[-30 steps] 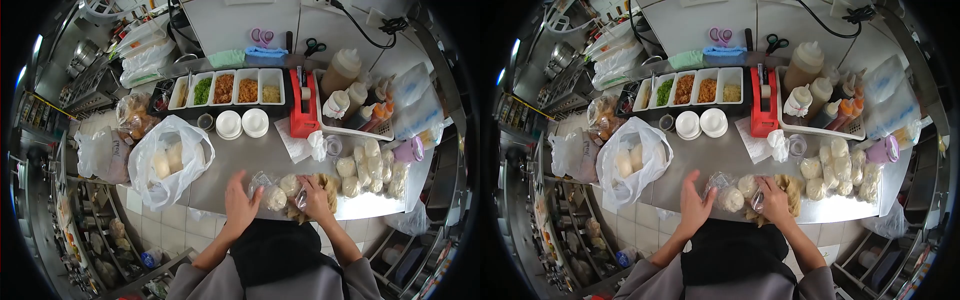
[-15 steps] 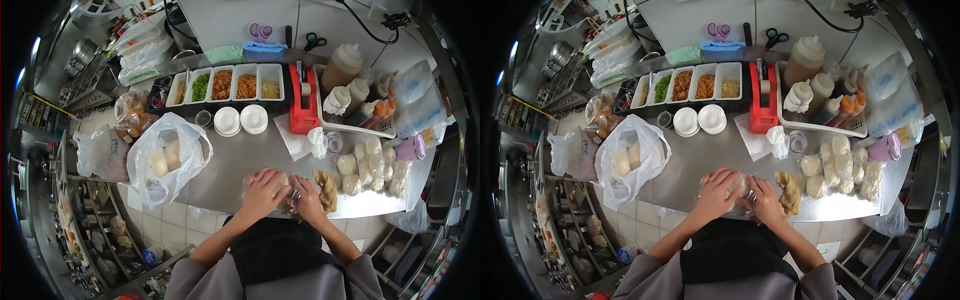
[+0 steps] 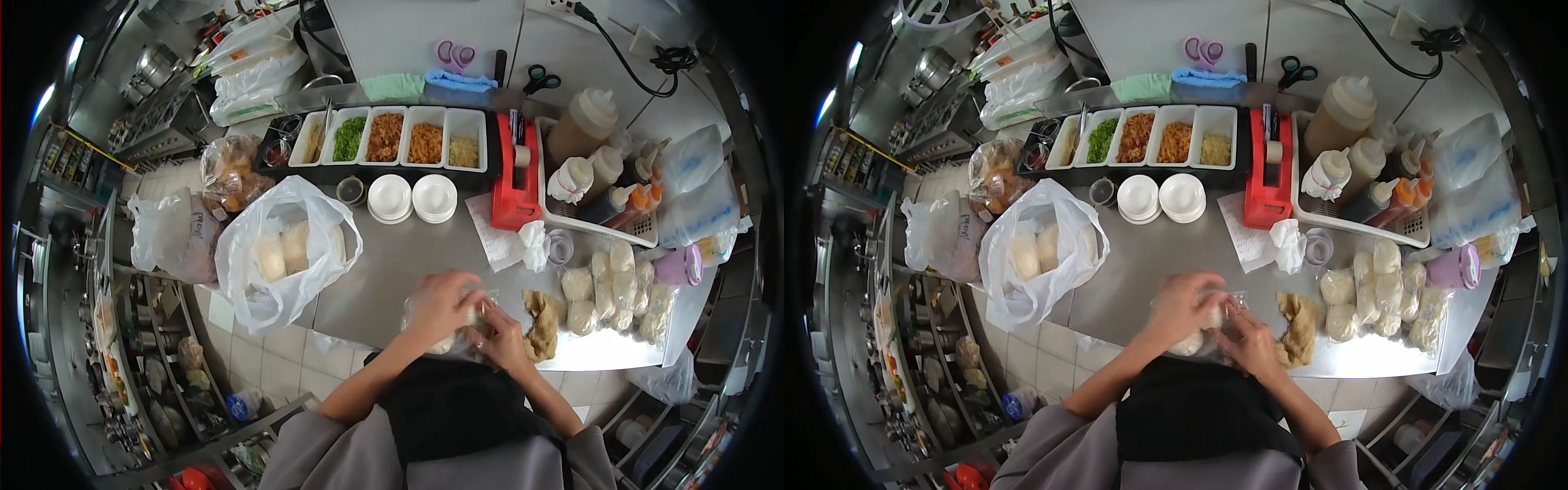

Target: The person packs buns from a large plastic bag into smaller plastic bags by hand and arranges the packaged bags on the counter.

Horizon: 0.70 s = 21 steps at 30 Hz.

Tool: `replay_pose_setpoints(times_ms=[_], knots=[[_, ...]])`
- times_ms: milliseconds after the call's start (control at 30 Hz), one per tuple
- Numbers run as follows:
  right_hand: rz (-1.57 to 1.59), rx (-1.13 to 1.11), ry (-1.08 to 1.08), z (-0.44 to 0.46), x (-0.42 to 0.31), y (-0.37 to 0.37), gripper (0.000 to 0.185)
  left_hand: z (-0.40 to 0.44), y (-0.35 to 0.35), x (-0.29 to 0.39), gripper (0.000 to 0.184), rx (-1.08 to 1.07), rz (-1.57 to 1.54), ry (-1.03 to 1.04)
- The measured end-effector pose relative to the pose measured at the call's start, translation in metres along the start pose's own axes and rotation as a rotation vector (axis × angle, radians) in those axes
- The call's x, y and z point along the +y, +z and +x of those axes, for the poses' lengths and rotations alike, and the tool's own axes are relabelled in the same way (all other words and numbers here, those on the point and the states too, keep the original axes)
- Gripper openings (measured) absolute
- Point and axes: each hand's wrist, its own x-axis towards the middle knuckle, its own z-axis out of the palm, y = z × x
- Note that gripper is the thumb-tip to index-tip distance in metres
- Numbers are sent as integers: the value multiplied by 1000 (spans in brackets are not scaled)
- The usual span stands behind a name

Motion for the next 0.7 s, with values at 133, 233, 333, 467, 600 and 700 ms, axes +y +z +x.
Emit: replay_pose_setpoints(times_ms=[133, 233, 333, 467, 600, 700], knots=[[57, 25, -4, 9, -11, -1, 48, -11, -53, -31, 42, -271, 254, -582], [74, -19, -45, 12, -10, -2, 47, -15, -58, -37, 43, -423, 213, -599], [89, -101, -115, 15, -2, -10, 48, -17, -52, -50, 36, -347, 16, -536], [-25, -207, -172, 18, 2, -15, 54, -23, -29, -79, 23, -139, -403, -422], [-185, -221, -91, 10, -7, -7, 63, -29, -44, -27, 40, 17, 127, -82], [-248, -123, 4, -5, -2, 16, 65, -71, -33, -20, 45, -172, 66, -142]])
